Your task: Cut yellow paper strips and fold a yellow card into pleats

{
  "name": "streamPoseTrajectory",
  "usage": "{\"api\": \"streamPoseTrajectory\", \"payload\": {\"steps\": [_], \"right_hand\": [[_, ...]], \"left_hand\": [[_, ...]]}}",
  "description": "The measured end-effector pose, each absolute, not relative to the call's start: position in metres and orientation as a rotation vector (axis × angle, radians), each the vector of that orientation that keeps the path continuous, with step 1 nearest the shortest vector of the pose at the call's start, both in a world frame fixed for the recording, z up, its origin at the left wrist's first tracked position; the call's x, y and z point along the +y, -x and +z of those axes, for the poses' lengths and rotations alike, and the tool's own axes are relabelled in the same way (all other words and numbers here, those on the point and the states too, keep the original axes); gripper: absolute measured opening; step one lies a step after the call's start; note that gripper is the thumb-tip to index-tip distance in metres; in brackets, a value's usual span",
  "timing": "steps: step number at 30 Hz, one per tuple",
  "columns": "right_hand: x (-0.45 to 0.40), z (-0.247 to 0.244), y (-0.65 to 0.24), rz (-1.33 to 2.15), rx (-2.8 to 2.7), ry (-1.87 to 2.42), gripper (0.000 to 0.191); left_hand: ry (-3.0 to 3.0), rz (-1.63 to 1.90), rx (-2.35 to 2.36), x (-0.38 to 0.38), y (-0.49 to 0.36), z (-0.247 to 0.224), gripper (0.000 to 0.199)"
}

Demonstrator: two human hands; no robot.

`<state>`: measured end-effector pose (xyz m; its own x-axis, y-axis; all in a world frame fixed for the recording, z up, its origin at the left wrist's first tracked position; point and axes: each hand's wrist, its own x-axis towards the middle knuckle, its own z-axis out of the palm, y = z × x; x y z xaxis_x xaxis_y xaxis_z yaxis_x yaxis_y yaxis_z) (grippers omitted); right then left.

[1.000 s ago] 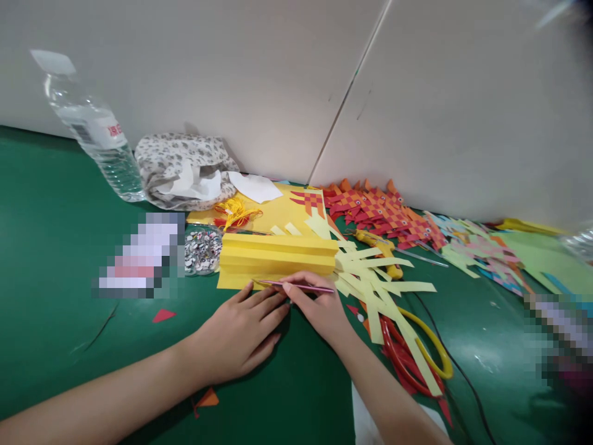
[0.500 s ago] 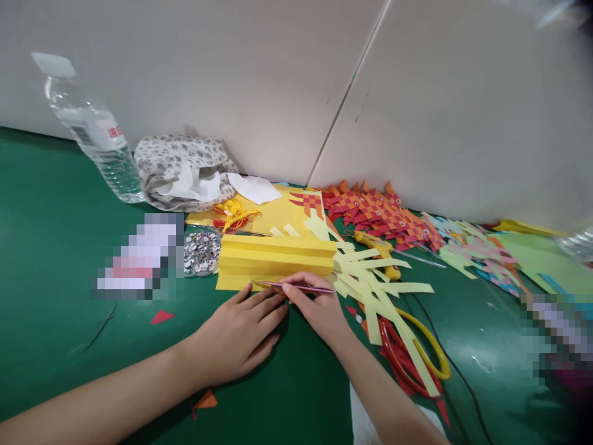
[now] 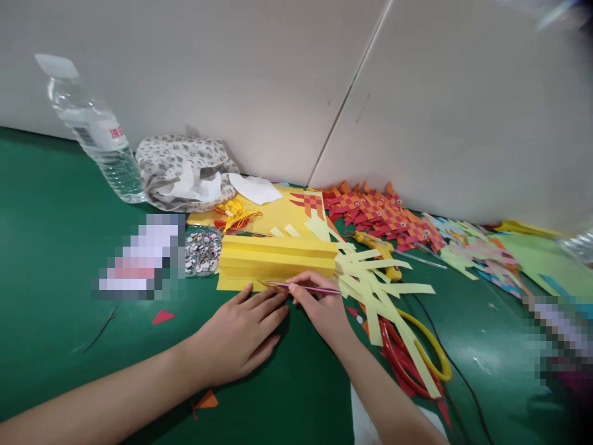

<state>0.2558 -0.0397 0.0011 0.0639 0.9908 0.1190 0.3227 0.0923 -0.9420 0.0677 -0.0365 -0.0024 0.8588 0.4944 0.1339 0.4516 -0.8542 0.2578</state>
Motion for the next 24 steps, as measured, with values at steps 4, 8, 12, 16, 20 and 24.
{"api": "streamPoseTrajectory", "payload": {"steps": [4,8,12,16,20,24], "right_hand": [[-0.0404,0.0030,-0.2556,0.914,-1.414,1.381,0.008],[-0.0417,0.0059,-0.2531,0.931,-1.469,1.368,0.009],[-0.0415,0.0064,-0.2520,0.950,-1.534,1.328,0.009],[-0.0406,0.0069,-0.2517,0.952,-1.551,1.345,0.009],[-0.0406,0.0076,-0.2510,0.907,-1.566,1.373,0.009],[-0.0410,0.0080,-0.2513,0.890,-1.548,1.387,0.008]], "left_hand": [[-2.816,0.288,0.728,-0.0364,-0.0681,-0.0025,0.039],[-2.810,0.315,0.718,-0.0361,-0.0681,-0.0039,0.039],[-2.794,0.336,0.716,-0.0364,-0.0675,-0.0054,0.040],[-2.789,0.371,0.712,-0.0365,-0.0677,-0.0056,0.039],[-2.792,0.383,0.711,-0.0369,-0.0679,-0.0047,0.038],[-2.800,0.392,0.720,-0.0372,-0.0676,-0.0036,0.037]]}}
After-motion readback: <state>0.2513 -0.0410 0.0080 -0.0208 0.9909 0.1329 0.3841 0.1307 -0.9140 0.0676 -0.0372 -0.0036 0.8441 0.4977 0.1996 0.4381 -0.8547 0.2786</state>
